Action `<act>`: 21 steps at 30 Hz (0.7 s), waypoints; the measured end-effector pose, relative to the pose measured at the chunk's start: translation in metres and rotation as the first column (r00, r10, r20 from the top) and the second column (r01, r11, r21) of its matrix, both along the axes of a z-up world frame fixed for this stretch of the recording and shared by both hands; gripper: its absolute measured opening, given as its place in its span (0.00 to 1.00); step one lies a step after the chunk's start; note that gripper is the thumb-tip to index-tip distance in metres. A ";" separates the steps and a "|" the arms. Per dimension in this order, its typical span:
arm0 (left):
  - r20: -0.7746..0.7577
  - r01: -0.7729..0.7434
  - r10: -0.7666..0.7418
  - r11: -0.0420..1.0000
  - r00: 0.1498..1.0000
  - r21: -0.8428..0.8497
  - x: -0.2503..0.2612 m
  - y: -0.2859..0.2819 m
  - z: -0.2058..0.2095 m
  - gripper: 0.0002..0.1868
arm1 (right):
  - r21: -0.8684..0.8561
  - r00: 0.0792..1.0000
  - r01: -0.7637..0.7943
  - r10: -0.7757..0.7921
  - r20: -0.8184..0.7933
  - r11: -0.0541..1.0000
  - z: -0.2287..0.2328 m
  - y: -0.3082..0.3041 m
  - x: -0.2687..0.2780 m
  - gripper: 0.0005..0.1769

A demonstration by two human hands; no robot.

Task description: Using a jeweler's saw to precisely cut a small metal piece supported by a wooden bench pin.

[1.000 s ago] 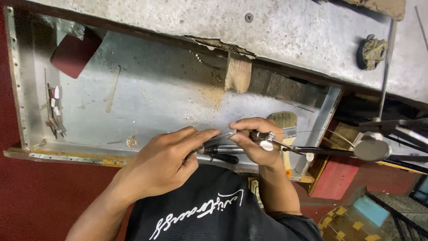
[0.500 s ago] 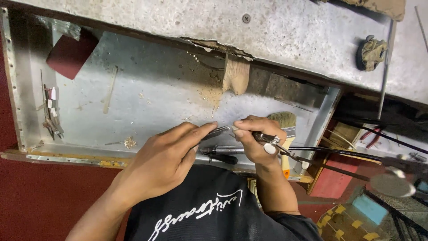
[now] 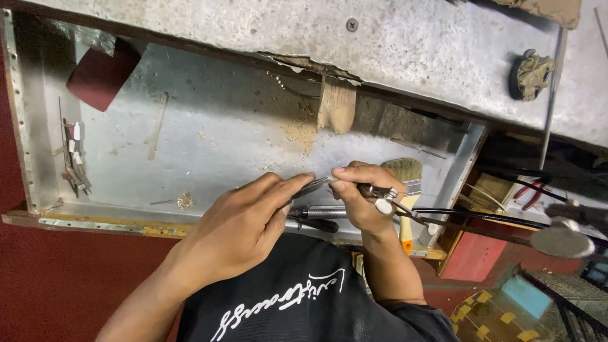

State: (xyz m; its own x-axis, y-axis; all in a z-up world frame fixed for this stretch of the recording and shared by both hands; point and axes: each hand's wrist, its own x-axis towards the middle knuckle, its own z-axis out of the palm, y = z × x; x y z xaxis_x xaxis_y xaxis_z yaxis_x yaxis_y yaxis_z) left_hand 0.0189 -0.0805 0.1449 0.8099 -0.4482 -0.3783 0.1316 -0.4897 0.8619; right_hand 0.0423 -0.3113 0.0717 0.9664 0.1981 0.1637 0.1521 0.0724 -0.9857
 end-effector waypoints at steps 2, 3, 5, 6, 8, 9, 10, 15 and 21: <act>0.064 -0.006 0.005 1.000 0.998 0.015 0.001 0.000 -0.001 0.28 | -0.116 0.999 0.050 -0.048 0.015 0.992 -0.008 -0.005 -0.003 0.07; 0.129 -0.013 0.009 0.999 0.992 0.030 0.002 0.000 -0.001 0.26 | -0.230 0.995 0.100 -0.093 0.037 0.968 -0.012 -0.008 -0.004 0.09; 0.216 -0.049 0.029 0.995 0.976 0.089 0.007 -0.001 -0.003 0.27 | -0.316 0.995 0.090 -0.102 -0.021 0.945 -0.007 -0.003 -0.003 0.14; 0.306 -0.090 0.042 0.985 0.951 0.145 0.009 -0.002 -0.003 0.28 | -0.399 0.990 0.075 -0.115 -0.077 0.914 -0.005 -0.001 -0.002 0.21; 0.371 -0.124 0.042 0.972 0.928 0.199 0.013 -0.002 -0.003 0.29 | -0.394 0.997 0.013 -0.044 -0.070 0.919 -0.005 -0.002 0.000 0.18; 0.434 -0.158 0.036 0.956 0.900 0.248 0.015 -0.002 -0.003 0.31 | -0.392 0.998 -0.049 0.026 -0.065 0.919 -0.005 -0.003 0.000 0.15; 0.435 -0.158 0.035 0.956 0.900 0.249 0.017 -0.002 -0.002 0.31 | -0.392 0.998 -0.048 0.025 -0.064 0.919 -0.009 -0.005 -0.002 0.15; 0.400 -0.110 -0.027 0.942 0.916 0.316 0.019 -0.002 0.002 0.32 | -0.656 0.999 -0.027 0.032 -0.003 0.755 -0.027 -0.013 -0.009 0.27; 0.346 -0.074 -0.054 0.935 0.937 0.348 0.024 -0.005 0.011 0.36 | -0.682 0.964 0.132 0.068 0.258 0.720 -0.040 -0.011 -0.010 0.30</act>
